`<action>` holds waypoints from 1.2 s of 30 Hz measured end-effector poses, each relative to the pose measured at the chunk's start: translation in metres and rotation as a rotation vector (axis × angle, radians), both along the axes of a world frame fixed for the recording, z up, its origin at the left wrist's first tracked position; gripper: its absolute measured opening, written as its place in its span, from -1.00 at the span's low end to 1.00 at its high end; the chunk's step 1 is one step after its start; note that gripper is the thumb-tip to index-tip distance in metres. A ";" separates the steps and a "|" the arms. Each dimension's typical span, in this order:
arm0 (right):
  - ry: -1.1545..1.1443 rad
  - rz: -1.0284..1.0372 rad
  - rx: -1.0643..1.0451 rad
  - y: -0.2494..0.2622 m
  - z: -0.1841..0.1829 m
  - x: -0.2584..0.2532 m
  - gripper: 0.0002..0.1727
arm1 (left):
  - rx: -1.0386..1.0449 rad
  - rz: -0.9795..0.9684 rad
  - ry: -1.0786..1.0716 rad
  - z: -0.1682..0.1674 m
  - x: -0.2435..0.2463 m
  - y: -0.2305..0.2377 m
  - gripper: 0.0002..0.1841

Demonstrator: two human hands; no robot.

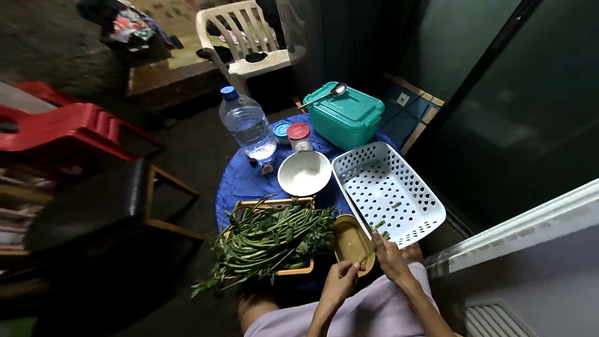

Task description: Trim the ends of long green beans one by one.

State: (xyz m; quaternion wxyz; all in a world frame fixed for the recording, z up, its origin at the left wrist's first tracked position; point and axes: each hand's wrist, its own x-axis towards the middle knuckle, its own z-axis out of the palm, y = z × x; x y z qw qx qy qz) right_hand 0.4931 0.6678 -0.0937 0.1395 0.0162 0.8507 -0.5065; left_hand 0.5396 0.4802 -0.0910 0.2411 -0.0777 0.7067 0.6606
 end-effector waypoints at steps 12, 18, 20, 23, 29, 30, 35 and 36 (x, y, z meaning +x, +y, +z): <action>-0.086 -0.231 -0.055 0.015 -0.009 -0.013 -0.32 | -0.250 0.272 0.083 0.014 -0.077 -0.003 -0.67; -0.107 -0.227 -0.090 0.014 -0.012 -0.011 -0.26 | -0.473 0.164 0.137 0.012 -0.135 -0.005 -0.54; -0.111 -0.230 -0.096 0.014 -0.014 -0.011 -0.27 | -0.486 0.170 0.165 0.016 -0.130 -0.007 -0.52; -0.133 -0.229 -0.130 0.016 -0.014 -0.011 -0.29 | -0.506 0.267 0.258 0.018 -0.104 -0.025 -0.64; -0.146 -0.218 -0.194 0.014 -0.020 -0.011 -0.27 | -0.784 0.465 0.383 0.001 -0.062 -0.117 -0.79; -0.149 -0.211 -0.200 0.014 -0.020 -0.011 -0.28 | -0.830 0.433 0.359 0.002 -0.057 -0.129 -0.79; -0.135 -0.161 -0.169 0.008 -0.022 -0.008 -0.28 | -0.999 0.124 0.434 -0.009 -0.045 -0.133 -0.77; -0.127 -0.150 -0.157 0.007 -0.022 -0.008 -0.28 | -1.040 0.108 0.462 -0.015 -0.047 -0.129 -0.76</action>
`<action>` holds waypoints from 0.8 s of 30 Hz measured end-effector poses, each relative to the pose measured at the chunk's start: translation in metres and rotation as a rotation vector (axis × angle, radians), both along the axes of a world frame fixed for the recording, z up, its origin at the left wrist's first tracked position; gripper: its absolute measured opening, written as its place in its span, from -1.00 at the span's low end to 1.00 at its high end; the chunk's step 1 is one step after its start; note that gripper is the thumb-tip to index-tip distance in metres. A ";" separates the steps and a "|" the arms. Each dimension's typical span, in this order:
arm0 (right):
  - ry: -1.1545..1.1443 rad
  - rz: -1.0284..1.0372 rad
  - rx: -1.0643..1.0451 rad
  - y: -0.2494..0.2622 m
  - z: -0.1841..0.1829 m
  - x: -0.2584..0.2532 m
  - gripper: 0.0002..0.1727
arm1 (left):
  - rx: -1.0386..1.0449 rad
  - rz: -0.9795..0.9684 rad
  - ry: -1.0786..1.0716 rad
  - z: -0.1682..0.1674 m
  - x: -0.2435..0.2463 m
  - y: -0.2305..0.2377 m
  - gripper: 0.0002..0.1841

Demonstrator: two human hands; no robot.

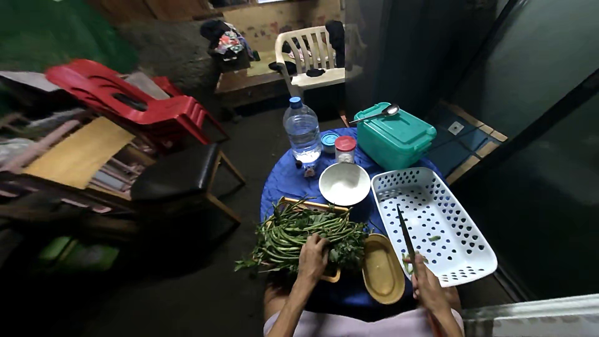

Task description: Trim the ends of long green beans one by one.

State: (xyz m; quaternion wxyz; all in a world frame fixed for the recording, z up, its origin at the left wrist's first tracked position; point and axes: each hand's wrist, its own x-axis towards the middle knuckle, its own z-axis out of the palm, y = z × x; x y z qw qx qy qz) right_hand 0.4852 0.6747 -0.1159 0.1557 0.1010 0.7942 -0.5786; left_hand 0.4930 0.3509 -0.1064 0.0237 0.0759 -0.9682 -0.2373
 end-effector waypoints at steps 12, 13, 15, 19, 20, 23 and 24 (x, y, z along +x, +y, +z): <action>0.128 -0.061 -0.106 0.007 0.011 0.004 -0.28 | 0.017 -0.018 0.675 0.052 0.008 0.027 -0.82; 0.157 -0.078 -0.146 0.004 0.014 0.004 -0.28 | 0.053 -0.039 0.703 0.061 0.010 0.032 -0.81; 0.215 -0.110 -0.240 0.000 0.022 0.006 -0.27 | 0.137 -0.086 0.740 0.076 0.014 0.043 -0.81; 0.354 -0.155 -0.389 -0.007 0.046 0.009 -0.17 | 0.233 -0.180 0.745 0.095 0.020 0.065 -0.84; 0.392 -0.153 -0.417 -0.009 0.051 0.008 -0.08 | 0.240 -0.199 0.731 0.096 0.021 0.070 -0.84; 0.416 -0.105 -0.518 -0.020 0.070 0.002 0.17 | 0.312 -0.256 0.691 0.094 0.028 0.081 -0.84; 0.404 -0.069 -0.515 -0.026 0.075 0.000 0.19 | 0.350 -0.264 0.676 0.093 0.031 0.085 -0.85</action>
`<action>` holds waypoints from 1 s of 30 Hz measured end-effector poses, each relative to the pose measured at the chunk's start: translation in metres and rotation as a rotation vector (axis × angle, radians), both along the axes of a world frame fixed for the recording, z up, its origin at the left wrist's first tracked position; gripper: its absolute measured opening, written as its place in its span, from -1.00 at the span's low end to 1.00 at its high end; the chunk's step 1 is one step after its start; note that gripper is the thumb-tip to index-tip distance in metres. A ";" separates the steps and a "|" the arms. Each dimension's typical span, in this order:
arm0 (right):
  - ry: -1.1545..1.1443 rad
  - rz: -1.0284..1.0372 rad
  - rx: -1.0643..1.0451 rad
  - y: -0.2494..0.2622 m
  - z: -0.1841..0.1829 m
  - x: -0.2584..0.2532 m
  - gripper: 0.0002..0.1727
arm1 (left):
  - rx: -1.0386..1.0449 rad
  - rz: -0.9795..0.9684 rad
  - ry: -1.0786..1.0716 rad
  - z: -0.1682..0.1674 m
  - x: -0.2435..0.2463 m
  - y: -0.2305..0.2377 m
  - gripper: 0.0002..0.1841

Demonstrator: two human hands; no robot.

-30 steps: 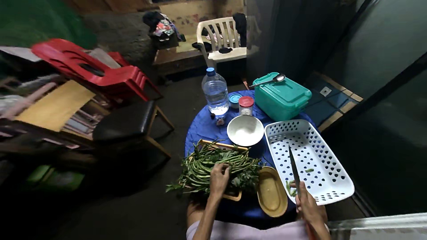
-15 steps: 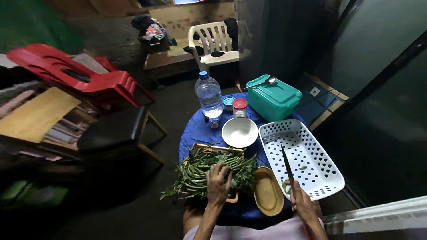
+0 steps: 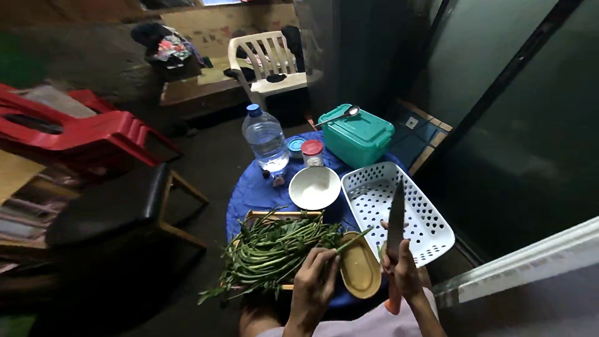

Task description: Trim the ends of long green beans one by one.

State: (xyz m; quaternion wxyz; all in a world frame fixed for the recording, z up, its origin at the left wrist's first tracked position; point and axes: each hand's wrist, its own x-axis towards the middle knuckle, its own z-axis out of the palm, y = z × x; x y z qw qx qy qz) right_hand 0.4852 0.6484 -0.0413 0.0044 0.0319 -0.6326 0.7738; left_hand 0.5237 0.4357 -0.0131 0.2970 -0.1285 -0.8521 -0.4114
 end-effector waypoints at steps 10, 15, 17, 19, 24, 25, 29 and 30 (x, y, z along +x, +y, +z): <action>-0.343 0.166 0.304 -0.067 -0.032 -0.043 -0.23 | 0.265 0.175 -0.599 -0.031 0.041 -0.013 -0.76; -0.480 0.231 0.494 -0.102 -0.042 -0.074 -0.12 | 0.356 0.263 -0.789 -0.036 0.037 -0.008 -0.79; -0.523 0.243 0.503 -0.114 -0.050 -0.082 -0.09 | 0.389 0.285 -0.837 -0.036 0.032 -0.008 -0.79; -0.551 0.244 0.515 -0.120 -0.058 -0.085 -0.07 | 0.384 0.289 -0.860 -0.037 0.029 -0.012 -0.77; -0.611 0.224 0.489 -0.122 -0.063 -0.090 -0.06 | 0.403 0.296 -0.886 -0.039 0.031 -0.013 -0.78; -0.595 0.216 0.500 -0.121 -0.064 -0.091 -0.06 | 0.412 0.300 -0.889 -0.039 0.031 -0.012 -0.78; -0.548 0.165 0.586 -0.111 -0.070 -0.101 -0.03 | 0.478 0.303 -0.857 -0.030 0.034 -0.015 -0.78; -0.553 0.169 0.576 -0.106 -0.073 -0.105 -0.02 | 0.522 0.306 -0.842 -0.027 0.036 -0.019 -0.78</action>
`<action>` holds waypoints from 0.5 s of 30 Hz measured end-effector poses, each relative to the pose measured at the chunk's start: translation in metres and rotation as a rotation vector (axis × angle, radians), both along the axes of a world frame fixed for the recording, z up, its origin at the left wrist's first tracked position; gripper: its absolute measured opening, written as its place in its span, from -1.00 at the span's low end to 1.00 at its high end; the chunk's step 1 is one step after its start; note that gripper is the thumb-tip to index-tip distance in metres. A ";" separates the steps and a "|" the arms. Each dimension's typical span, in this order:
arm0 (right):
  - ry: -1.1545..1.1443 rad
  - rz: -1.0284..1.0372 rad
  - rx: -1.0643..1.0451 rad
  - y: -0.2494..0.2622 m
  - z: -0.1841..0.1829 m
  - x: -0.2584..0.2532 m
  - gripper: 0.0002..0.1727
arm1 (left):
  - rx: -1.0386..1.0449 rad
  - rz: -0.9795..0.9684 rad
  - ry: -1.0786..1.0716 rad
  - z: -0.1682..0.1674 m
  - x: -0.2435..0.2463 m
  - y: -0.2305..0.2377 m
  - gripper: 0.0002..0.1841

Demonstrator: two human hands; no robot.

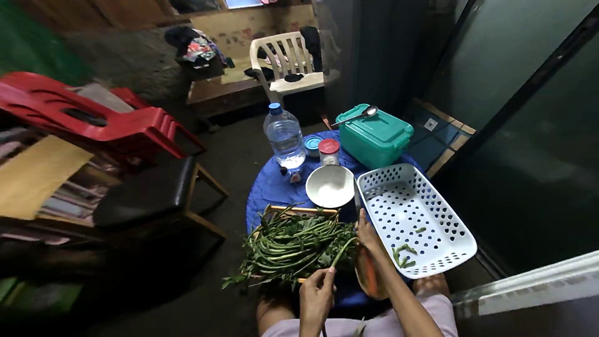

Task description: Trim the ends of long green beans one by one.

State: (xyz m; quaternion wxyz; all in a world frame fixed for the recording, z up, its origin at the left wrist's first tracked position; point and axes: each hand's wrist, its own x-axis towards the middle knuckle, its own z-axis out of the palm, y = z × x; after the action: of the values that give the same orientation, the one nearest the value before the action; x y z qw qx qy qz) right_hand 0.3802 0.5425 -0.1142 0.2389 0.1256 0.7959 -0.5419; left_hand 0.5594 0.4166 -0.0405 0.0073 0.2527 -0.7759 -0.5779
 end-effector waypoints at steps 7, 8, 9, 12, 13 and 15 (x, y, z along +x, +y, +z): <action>-0.036 0.075 -0.084 0.022 0.028 -0.002 -0.23 | 0.343 0.096 -0.019 -0.005 -0.009 -0.013 -0.73; -0.020 0.086 -0.098 0.023 0.031 0.001 -0.25 | 0.364 0.101 -0.027 -0.006 -0.011 -0.011 -0.73; 0.001 0.090 -0.123 0.025 0.034 0.006 -0.26 | 0.375 0.103 -0.029 -0.008 -0.013 -0.009 -0.73; 0.063 0.147 -0.264 0.031 0.038 0.028 -0.25 | 0.390 0.080 -0.034 -0.009 -0.017 -0.005 -0.73; 0.092 0.211 -0.279 0.035 0.036 0.035 -0.23 | 0.406 0.064 -0.035 -0.009 -0.018 -0.003 -0.73; 0.141 0.294 -0.244 0.042 0.033 0.049 -0.22 | 0.468 0.026 -0.045 -0.006 -0.021 0.002 -0.72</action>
State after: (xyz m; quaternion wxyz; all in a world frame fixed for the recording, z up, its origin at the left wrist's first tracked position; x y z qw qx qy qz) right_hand 0.4287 0.5844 -0.0808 0.2723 -0.0601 0.7489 -0.6011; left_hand 0.5381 0.4190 -0.0469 -0.0613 0.2700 -0.6174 -0.7363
